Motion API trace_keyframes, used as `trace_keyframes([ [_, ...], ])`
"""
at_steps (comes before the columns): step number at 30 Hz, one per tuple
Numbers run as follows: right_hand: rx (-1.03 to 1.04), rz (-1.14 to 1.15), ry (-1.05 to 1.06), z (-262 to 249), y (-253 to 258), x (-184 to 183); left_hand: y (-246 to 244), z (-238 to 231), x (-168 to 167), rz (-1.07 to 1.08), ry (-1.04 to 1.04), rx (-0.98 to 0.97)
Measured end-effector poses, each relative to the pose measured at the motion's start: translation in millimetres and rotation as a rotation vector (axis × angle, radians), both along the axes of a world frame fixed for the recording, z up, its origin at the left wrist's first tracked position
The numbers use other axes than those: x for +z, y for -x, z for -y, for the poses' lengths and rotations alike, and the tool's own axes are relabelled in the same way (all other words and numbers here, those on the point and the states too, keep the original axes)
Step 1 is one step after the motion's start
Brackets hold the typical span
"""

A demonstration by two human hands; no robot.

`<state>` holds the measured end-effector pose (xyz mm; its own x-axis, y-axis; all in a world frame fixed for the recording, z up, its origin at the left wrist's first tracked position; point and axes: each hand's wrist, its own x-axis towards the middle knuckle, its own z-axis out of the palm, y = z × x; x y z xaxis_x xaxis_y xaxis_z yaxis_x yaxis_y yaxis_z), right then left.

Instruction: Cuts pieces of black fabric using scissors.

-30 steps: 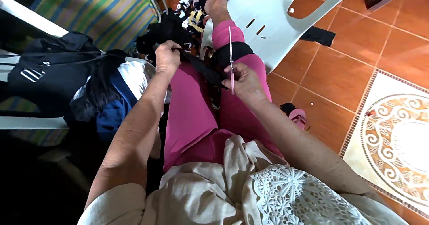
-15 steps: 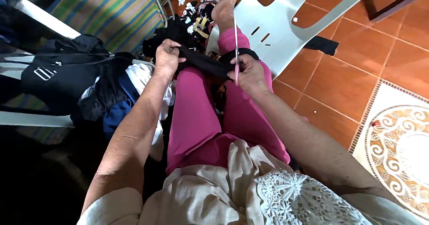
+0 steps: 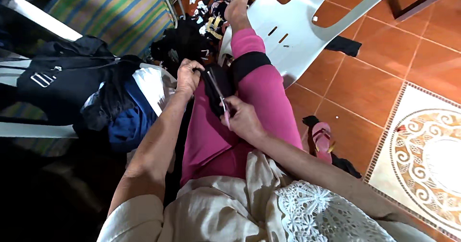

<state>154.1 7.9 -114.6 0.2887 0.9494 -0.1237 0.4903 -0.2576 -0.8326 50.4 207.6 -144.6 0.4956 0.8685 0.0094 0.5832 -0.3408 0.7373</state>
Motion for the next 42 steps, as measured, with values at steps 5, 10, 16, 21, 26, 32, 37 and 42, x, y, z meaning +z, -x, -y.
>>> trace_keyframes([
  [5,0.035,-0.071,0.051,-13,11,4,-15,0,4,0.167,0.250,0.127],
  [10,0.010,-0.145,0.104,-17,13,-2,-23,8,6,0.395,0.714,0.333],
  [16,0.010,-0.177,0.077,-18,14,-6,-11,26,13,0.452,0.931,0.422],
  [21,0.046,-0.219,0.035,-17,13,-7,-21,36,29,0.036,0.732,0.282],
  [26,0.060,-0.209,-0.137,-27,-11,-2,-28,48,30,-0.087,0.478,0.239],
  [32,0.174,0.167,-0.273,-93,-72,14,-24,67,23,-0.068,0.158,0.184],
  [37,0.525,0.308,-0.320,-141,-85,19,-19,67,20,-0.020,0.101,0.050],
  [42,0.672,0.201,-0.063,-155,-82,27,-17,64,10,0.124,0.025,0.066],
])
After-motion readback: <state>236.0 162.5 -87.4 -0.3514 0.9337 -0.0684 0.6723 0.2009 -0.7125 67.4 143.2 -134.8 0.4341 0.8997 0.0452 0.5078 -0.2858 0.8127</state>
